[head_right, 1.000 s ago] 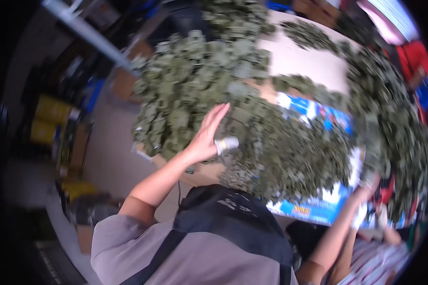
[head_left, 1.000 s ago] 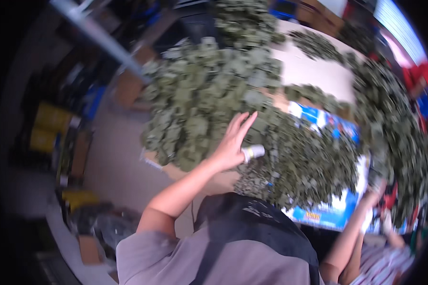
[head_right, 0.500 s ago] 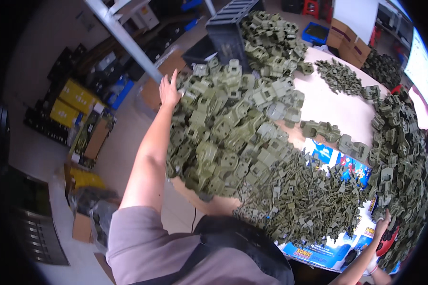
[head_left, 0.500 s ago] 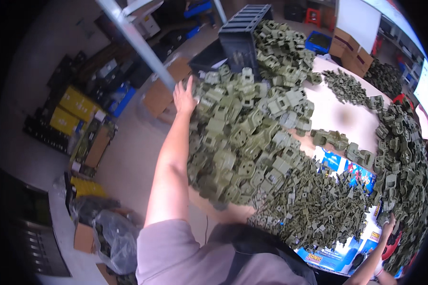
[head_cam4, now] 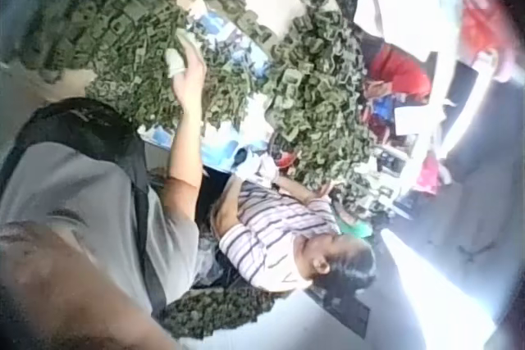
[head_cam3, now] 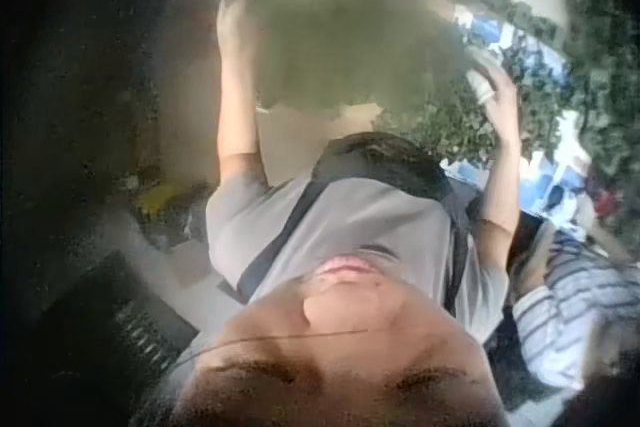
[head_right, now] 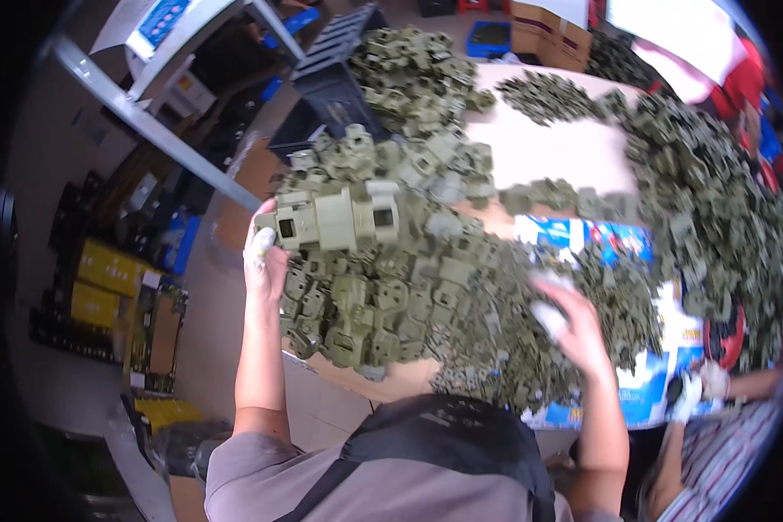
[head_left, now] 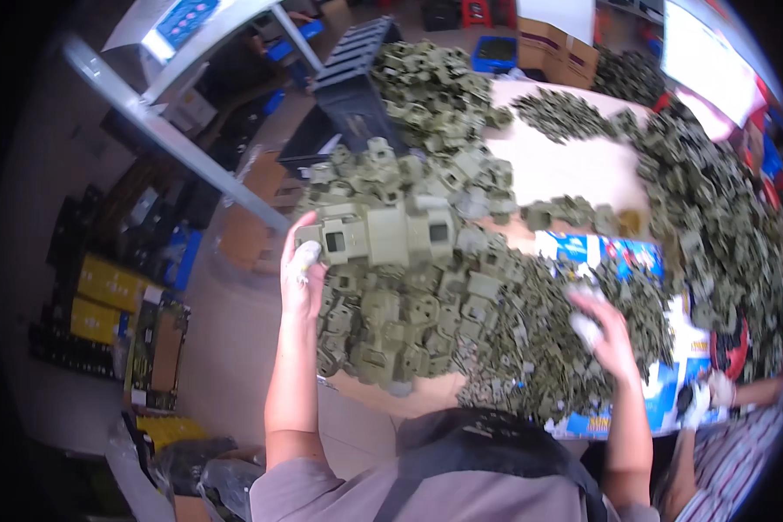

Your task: The person repeatedly picks up green plastic components from a large pile on a table, aligns them by hand, and snaps them together. The assembled units are placed back onto the table. A coworker performs similar actions nearby.

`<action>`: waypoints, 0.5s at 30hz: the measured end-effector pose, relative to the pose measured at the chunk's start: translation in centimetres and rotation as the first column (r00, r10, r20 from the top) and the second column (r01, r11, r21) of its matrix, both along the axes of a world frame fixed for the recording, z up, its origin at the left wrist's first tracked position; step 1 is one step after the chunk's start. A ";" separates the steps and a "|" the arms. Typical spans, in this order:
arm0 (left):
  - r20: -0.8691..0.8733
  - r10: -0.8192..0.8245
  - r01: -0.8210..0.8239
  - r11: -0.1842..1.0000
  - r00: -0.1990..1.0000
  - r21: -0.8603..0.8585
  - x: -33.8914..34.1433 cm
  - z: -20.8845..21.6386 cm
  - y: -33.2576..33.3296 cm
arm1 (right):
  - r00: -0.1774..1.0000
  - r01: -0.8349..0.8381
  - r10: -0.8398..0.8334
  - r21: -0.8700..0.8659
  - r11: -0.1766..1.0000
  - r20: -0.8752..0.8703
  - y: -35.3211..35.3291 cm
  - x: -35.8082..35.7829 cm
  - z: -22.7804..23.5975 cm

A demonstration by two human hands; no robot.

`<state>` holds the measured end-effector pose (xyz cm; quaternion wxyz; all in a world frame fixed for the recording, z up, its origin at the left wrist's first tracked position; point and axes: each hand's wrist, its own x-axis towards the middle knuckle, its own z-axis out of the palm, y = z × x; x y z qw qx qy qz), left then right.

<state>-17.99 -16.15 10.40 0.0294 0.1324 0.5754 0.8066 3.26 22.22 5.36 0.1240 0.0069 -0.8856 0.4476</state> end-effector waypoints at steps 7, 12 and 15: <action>-0.405 -0.266 0.234 0.964 0.875 -0.126 8.1 -3.5 8.3 | 0.968 0.197 0.121 -0.966 0.166 0.218 -4.0 -2.8 -3.8; -0.796 -0.601 -0.295 0.748 0.078 -0.594 13.5 -4.7 11.0 | 0.940 0.324 0.188 -0.916 -0.239 0.283 -7.3 2.9 -4.8; -0.630 -0.776 -0.217 0.615 0.000 -0.758 15.9 -6.0 12.0 | 0.969 0.194 0.165 -0.980 -0.047 0.184 -8.8 3.8 -5.4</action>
